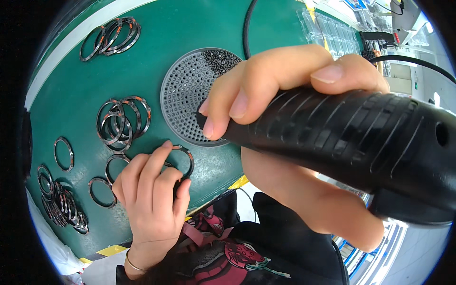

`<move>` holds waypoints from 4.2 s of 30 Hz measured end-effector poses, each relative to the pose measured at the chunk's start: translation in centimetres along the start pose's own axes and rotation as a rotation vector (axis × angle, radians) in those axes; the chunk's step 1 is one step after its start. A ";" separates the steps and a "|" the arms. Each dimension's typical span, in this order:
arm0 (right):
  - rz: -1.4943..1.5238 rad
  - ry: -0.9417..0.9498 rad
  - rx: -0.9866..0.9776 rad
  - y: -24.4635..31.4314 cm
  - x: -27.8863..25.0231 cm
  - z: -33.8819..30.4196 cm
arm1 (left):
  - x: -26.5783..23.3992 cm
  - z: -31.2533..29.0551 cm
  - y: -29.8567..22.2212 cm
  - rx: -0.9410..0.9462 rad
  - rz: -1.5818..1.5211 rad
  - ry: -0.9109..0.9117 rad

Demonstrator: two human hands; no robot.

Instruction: Fastening screws into metal rings using an electric screwdriver at an assembly station.

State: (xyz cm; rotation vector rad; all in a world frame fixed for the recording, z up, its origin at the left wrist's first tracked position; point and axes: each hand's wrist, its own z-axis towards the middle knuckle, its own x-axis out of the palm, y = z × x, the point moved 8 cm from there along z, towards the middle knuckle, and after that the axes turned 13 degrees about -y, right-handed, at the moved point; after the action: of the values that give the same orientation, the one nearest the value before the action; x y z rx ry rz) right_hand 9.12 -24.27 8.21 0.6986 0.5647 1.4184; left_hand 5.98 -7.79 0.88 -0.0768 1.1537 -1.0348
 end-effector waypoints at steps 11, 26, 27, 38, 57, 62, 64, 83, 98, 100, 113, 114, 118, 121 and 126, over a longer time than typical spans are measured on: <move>-0.042 0.010 -0.010 0.4 0.5 -0.3 | 0.4 -0.3 -0.1 0.046 0.041 -0.027; 0.111 -0.048 0.082 -0.1 4.4 -0.5 | 0.3 -0.2 -0.1 0.051 0.021 0.008; 0.105 -0.045 0.091 -0.4 4.6 -0.6 | 0.3 -0.3 0.0 0.053 0.021 0.017; 0.011 -0.038 0.141 -0.2 5.2 -0.6 | 0.1 -0.1 0.1 0.050 -0.066 -0.015; 0.028 -0.067 0.003 -0.3 0.0 -0.5 | -1.1 1.1 -0.9 0.021 -0.001 -0.119; 0.007 -0.028 -0.002 -0.3 -0.1 -0.3 | 0.0 1.3 -0.2 -0.052 -0.028 0.002; 0.004 -0.015 -0.001 0.0 0.5 -0.3 | 0.0 1.0 0.1 -0.054 -0.091 0.063; 0.283 -0.098 -0.073 1.3 -0.1 -0.7 | -0.4 0.4 1.0 -0.141 -0.272 -0.045; 0.299 -0.069 0.038 -1.9 2.8 -1.8 | -0.4 0.4 1.3 -0.129 -0.244 -0.054; 0.285 -0.058 0.042 -1.5 2.9 -1.6 | -0.5 0.6 1.2 -0.127 -0.255 -0.056; 0.164 0.013 0.135 -1.3 5.2 -0.2 | -0.6 0.5 1.2 -0.124 -0.290 -0.063; 0.262 0.020 0.091 -1.4 4.3 -0.6 | -0.6 0.5 1.1 -0.121 -0.296 -0.066; 0.230 -0.160 0.069 -0.6 0.8 -0.3 | -0.5 0.1 1.4 -0.131 -0.280 -0.069; 0.119 0.153 0.032 -0.3 0.1 0.9 | -0.6 0.0 1.3 -0.128 -0.268 -0.077; 0.021 0.085 0.038 -1.0 1.1 0.6 | -0.7 0.1 1.3 -0.125 -0.231 -0.051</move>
State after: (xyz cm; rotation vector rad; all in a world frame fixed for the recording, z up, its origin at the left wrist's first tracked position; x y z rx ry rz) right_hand 10.29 -23.29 7.97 0.6790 0.6536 1.4653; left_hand 6.87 -6.66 0.77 -0.3403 1.1817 -1.1553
